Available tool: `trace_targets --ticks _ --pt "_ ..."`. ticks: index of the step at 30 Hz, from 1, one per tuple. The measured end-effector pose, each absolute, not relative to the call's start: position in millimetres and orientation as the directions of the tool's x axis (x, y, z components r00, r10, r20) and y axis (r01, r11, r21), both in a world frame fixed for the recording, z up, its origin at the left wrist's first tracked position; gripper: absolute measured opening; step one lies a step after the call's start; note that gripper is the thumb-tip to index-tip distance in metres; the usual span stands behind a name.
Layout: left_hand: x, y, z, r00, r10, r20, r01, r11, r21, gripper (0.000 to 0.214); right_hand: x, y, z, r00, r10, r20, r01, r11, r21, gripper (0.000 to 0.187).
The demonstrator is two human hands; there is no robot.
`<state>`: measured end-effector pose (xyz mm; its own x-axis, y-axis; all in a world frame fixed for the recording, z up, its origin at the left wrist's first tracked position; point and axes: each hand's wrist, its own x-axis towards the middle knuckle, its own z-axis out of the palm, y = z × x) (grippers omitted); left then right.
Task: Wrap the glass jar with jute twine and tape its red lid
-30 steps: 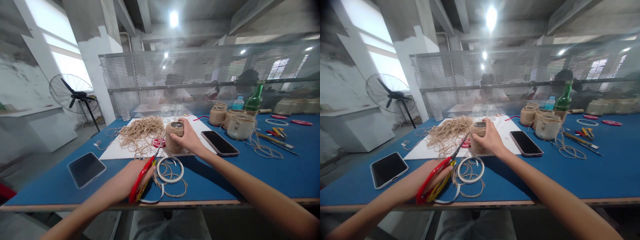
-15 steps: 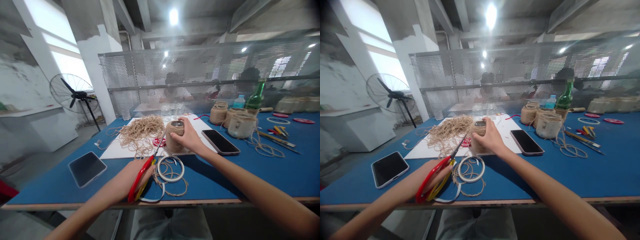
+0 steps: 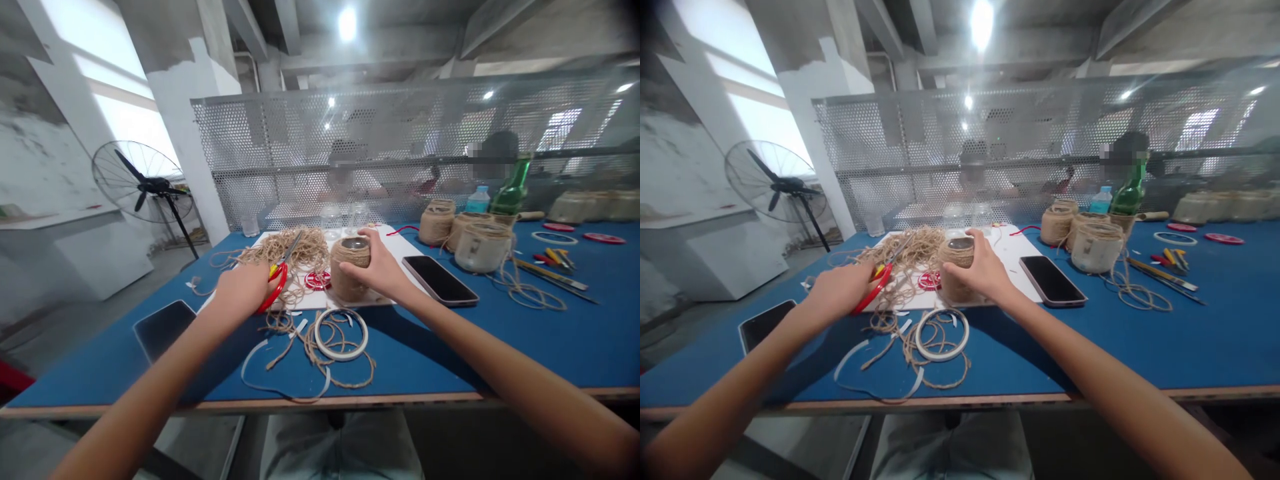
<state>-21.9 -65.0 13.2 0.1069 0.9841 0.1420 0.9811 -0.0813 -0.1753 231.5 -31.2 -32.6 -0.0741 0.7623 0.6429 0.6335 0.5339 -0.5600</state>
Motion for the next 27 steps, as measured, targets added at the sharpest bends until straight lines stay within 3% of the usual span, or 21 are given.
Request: trace_targets --ticks 5,10,14,16,19,23,27 --pt "-21 -20 -5 0.164 0.978 0.127 0.974 -0.141 -0.176 0.052 233 -32 -31 -0.086 0.764 0.639 0.633 0.537 -0.557 0.071" --pt "-22 -11 2 0.262 0.962 0.072 0.96 -0.252 -0.121 0.036 237 -35 -24 -0.116 0.78 0.615 0.603 0.547 -0.581 0.074" --pt "4 -24 14 0.391 0.895 0.215 0.92 -0.385 -0.07 0.034 243 -36 -21 -0.131 0.794 0.594 0.574 0.549 -0.607 0.068" --pt "20 -30 12 0.484 0.786 0.384 0.828 -0.553 0.087 0.029 244 -35 -21 -0.136 0.791 0.596 0.555 0.559 -0.616 0.063" --pt "37 -34 3 0.542 0.66 0.52 0.656 -0.719 0.23 0.021 246 -34 -22 -0.146 0.785 0.602 0.535 0.574 -0.62 0.055" --pt "42 -33 -7 0.524 0.619 0.585 0.595 -0.758 0.268 0.014 246 -35 -21 -0.158 0.794 0.587 0.529 0.57 -0.629 0.052" --pt "43 -31 -9 0.523 0.609 0.596 0.61 -0.756 0.237 0.011 246 -35 -21 -0.193 0.786 0.587 0.543 0.584 -0.603 0.061"
